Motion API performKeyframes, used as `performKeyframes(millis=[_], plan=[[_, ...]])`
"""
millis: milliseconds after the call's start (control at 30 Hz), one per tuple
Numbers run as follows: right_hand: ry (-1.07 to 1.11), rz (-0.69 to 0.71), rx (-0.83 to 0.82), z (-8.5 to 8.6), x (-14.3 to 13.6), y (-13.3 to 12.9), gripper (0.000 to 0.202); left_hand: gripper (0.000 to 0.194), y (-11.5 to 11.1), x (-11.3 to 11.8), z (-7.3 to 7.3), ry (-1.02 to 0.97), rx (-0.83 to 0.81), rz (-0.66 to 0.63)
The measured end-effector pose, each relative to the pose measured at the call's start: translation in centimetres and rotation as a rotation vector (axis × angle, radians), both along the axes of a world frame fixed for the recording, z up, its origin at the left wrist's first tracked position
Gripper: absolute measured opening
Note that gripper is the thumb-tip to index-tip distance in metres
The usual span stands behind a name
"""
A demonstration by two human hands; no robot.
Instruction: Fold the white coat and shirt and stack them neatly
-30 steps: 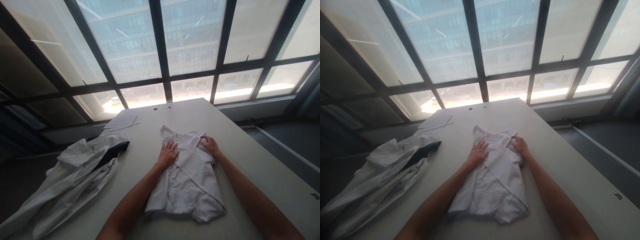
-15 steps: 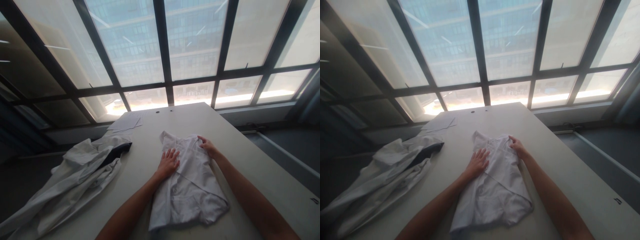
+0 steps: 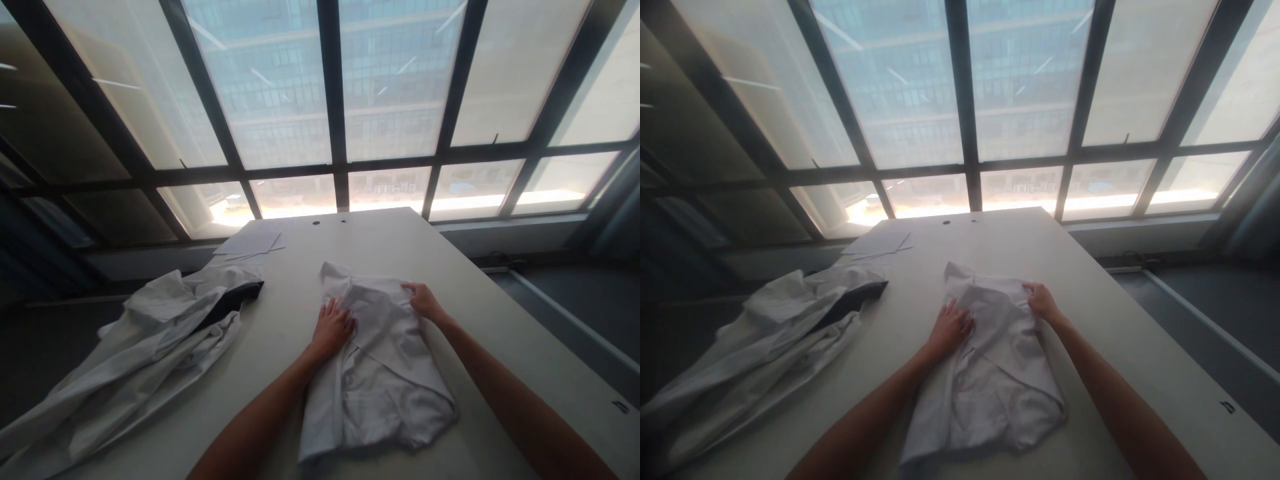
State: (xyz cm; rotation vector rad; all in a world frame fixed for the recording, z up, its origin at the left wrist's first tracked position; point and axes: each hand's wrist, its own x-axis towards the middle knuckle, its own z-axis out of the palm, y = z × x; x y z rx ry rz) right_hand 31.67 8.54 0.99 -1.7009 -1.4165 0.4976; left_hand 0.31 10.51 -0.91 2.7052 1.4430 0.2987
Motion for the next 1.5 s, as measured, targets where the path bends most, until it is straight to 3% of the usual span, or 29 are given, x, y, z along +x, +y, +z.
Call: performKeyframes(millis=[67, 167, 300, 400, 467, 533, 600, 700, 767, 800, 967, 1067, 1200, 1300, 1400, 1500], plan=[[0.055, -0.060, -0.082, -1.4, 1.5, 0.7, 0.042, 0.054, 0.1, 0.0, -0.1, -0.002, -0.016, -0.012], [0.108, -0.122, -0.111, -2.0, 2.5, 1.7, 0.031, 0.056, 0.2, 0.0, 0.0, -0.020, -0.029, -0.008], [0.223, -0.200, -0.154, -1.2, 2.3, 3.6, 0.021, 0.045, 0.5, -0.3, 0.5, -0.078, -0.016, 0.003], [0.326, -0.181, -0.186, -0.3, 1.7, 5.2, 0.014, 0.041, 1.0, -0.8, 1.1, -0.154, -0.015, -0.007], [0.382, -0.156, -0.167, 0.5, 1.0, 5.9, 0.022, 0.039, 1.5, -1.3, 1.3, -0.190, -0.017, -0.008], [0.422, -0.133, -0.104, 1.4, -0.1, 6.0, 0.039, 0.037, 1.9, -1.6, 1.4, -0.214, -0.009, -0.005], [0.424, -0.071, 0.058, 2.3, -1.2, 5.4, 0.049, 0.033, 2.1, -1.8, 1.4, -0.233, 0.001, -0.002], [0.291, 0.085, 0.392, 2.9, -2.2, 3.8, 0.045, 0.027, 2.3, -1.8, 1.3, -0.252, 0.016, 0.016], [0.126, 0.106, 0.477, 2.4, -1.7, 2.7, 0.044, 0.022, 2.4, -1.7, 1.4, -0.268, 0.022, 0.036], [0.035, 0.066, 0.439, 1.9, -1.1, 2.2, 0.045, 0.020, 2.5, -1.6, 1.4, -0.284, 0.021, 0.052], [-0.374, -0.120, -0.096, -1.0, 2.0, 1.8, 0.036, 0.017, 3.7, -1.5, 1.8, -0.338, -0.094, 0.219], [-0.432, -0.105, -0.095, -1.0, 1.6, 3.5, 0.033, 0.021, 5.0, -1.2, 2.9, -0.344, -0.078, 0.291], [-0.445, -0.045, -0.090, 0.4, -1.1, 7.7, 0.029, 0.014, 7.8, 0.4, 5.0, -0.386, 0.086, 0.256], [-0.418, -0.016, -0.150, 0.6, -2.8, 11.0, 0.025, 0.021, 10.0, 2.4, 6.1, -0.346, 0.115, 0.251], [-0.383, 0.006, -0.216, 0.1, -3.4, 13.3, 0.019, 0.033, 11.9, 4.1, 6.1, -0.287, 0.081, 0.272], [-0.351, -0.019, -0.212, 0.1, -2.9, 14.4, 0.007, 0.047, 12.9, 5.1, 4.9, -0.204, 0.019, 0.329]])
